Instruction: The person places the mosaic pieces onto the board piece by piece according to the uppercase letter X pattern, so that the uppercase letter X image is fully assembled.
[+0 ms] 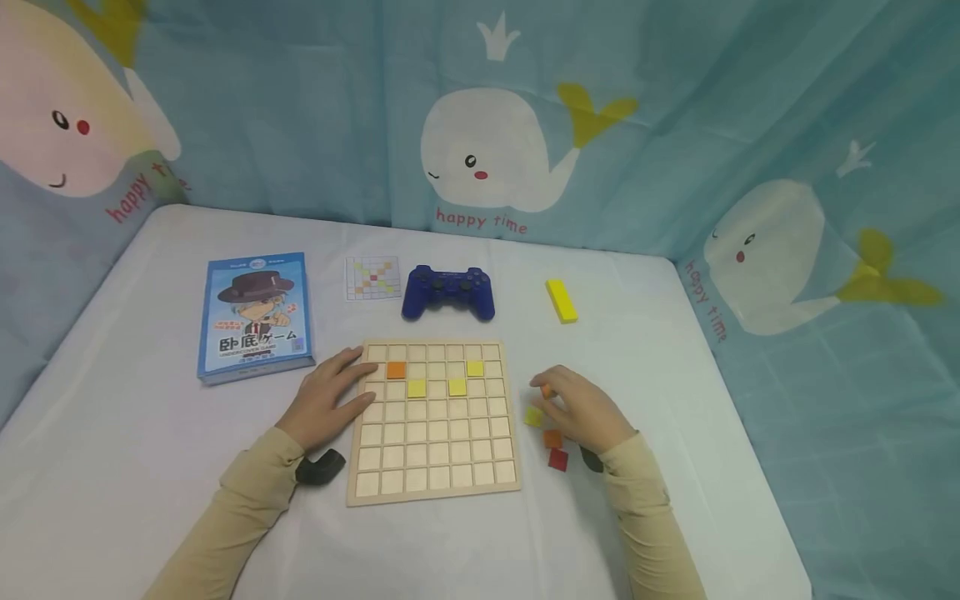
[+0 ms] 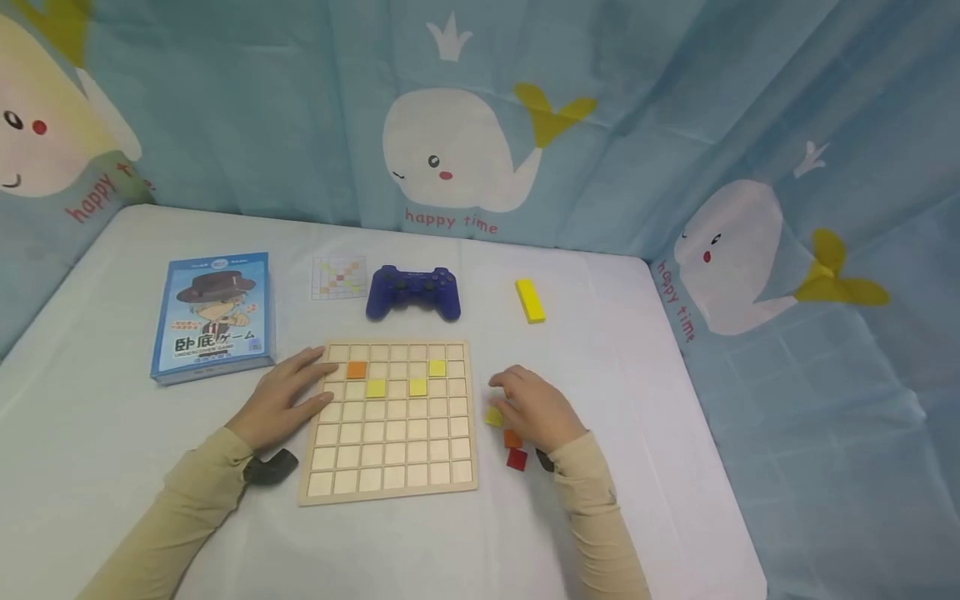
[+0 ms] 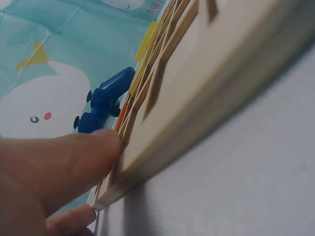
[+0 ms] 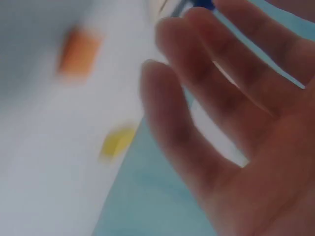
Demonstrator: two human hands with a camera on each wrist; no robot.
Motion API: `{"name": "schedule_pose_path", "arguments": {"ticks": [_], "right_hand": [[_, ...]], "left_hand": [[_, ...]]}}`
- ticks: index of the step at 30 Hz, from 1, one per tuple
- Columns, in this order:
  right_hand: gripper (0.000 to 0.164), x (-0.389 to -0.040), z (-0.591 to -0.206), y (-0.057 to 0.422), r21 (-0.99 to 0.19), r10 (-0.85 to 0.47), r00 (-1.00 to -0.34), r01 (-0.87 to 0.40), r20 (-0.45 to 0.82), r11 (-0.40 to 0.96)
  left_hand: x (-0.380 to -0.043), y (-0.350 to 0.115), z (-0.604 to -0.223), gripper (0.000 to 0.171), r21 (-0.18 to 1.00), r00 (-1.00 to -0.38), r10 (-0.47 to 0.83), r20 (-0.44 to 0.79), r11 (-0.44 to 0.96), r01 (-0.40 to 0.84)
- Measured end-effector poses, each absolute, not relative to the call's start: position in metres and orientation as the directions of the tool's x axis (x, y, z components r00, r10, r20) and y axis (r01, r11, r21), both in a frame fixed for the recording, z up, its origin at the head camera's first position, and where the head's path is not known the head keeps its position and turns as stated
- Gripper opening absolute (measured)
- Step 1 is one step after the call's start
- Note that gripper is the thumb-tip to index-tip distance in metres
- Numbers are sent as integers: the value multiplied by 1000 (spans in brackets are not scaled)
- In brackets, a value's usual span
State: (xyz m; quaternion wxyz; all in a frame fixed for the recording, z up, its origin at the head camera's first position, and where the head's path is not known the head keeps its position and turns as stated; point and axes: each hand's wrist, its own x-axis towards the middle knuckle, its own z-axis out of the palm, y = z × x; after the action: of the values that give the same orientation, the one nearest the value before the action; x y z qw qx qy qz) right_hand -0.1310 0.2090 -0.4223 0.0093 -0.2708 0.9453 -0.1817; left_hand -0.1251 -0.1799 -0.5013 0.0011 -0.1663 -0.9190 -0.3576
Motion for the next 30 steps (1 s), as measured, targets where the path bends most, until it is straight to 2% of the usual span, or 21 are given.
{"name": "schedule_pose_path", "arguments": {"ticks": [3, 7, 12, 23, 26, 30], "right_hand": [[24, -114, -428, 231, -364, -400, -916, -387, 45, 847], [28, -96, -438, 251, -361, -323, -946, -302, 1, 882], [32, -87, -448, 261, -384, -322, -946, -309, 33, 870], [32, -78, -462, 272, -412, -234, -970, -240, 67, 879], [31, -78, -462, 270, -434, -257, -962, -271, 92, 859], [29, -83, -460, 262, -419, -346, -927, -375, 146, 827]], "left_hand": [[-116, -180, -499, 51, 657, -947, 304, 102, 694, 293], [-90, -179, -499, 57, 644, -941, 319, 111, 698, 313], [-70, -178, -503, 61, 609, -934, 312, 173, 712, 351], [-82, -174, -497, 60, 615, -928, 343, 147, 703, 358], [-80, -173, -496, 61, 614, -934, 338, 117, 715, 335], [-76, -174, -497, 61, 617, -943, 317, 100, 724, 309]]}}
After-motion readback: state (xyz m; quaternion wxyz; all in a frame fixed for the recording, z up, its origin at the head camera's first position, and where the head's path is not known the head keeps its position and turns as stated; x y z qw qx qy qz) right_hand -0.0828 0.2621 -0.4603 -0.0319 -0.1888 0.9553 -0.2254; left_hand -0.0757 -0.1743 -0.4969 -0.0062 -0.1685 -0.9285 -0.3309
